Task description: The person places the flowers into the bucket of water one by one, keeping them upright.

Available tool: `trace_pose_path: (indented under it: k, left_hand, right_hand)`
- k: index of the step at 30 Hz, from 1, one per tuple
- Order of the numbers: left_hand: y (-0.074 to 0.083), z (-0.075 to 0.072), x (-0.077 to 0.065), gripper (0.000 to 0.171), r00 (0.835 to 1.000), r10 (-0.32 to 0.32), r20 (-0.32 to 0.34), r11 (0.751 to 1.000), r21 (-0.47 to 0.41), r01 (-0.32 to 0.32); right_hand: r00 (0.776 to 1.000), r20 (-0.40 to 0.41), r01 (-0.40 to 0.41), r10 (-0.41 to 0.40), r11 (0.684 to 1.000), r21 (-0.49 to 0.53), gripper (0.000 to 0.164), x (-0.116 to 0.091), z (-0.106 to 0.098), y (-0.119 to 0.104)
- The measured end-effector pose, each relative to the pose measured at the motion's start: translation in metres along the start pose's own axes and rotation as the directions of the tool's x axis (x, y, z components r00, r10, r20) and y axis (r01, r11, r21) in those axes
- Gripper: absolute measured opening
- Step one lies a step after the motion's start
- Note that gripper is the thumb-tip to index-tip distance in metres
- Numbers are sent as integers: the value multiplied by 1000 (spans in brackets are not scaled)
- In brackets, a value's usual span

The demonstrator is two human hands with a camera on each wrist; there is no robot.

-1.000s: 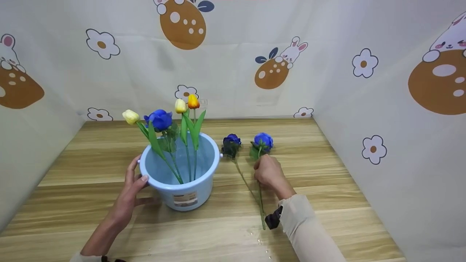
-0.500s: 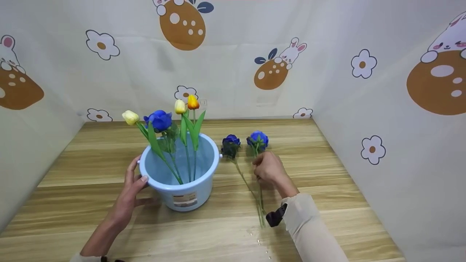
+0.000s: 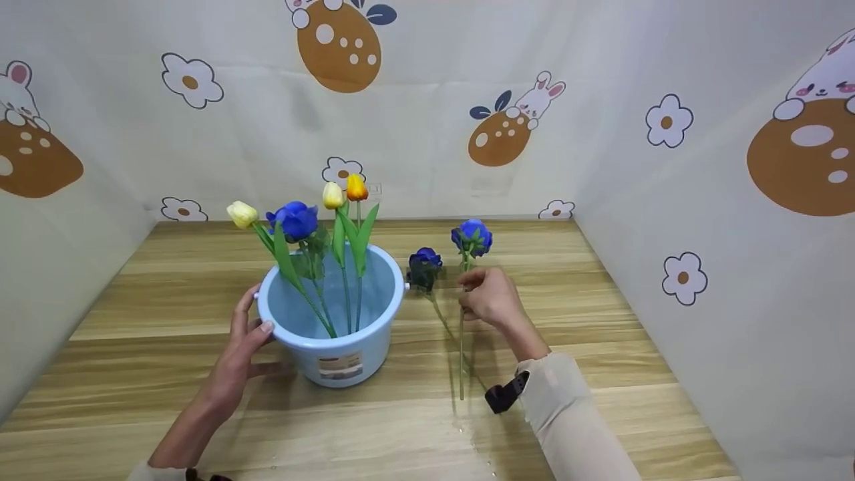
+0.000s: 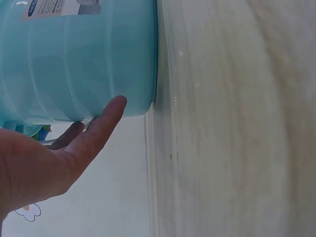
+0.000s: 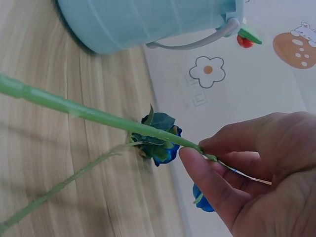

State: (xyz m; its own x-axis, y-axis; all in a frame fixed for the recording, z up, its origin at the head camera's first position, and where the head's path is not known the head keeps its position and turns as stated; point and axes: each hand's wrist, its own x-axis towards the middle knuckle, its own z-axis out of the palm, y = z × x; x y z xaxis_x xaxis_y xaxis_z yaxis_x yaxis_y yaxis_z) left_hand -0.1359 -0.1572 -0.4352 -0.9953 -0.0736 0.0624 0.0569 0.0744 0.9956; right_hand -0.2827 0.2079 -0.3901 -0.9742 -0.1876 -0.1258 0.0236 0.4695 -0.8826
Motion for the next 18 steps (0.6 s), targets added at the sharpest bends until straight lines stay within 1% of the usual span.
trace_pose_path:
  k: [10,15,18]
  left_hand:
    - [-1,0,1,76,1000,20,-2,1000,8,-20]
    - [-2,0,0,75,1000,26,-5,1000,13,-26]
    - [-2,0,0,76,1000,24,-7,1000,8,-24]
  right_hand:
    - [1000,-8,13,-12,989,147,46,0,0,-7]
    - [999,-33,2,6,968,250,47,0,-1,-9]
    - [999,-44,-2,15,957,289,47,0,-2,-11]
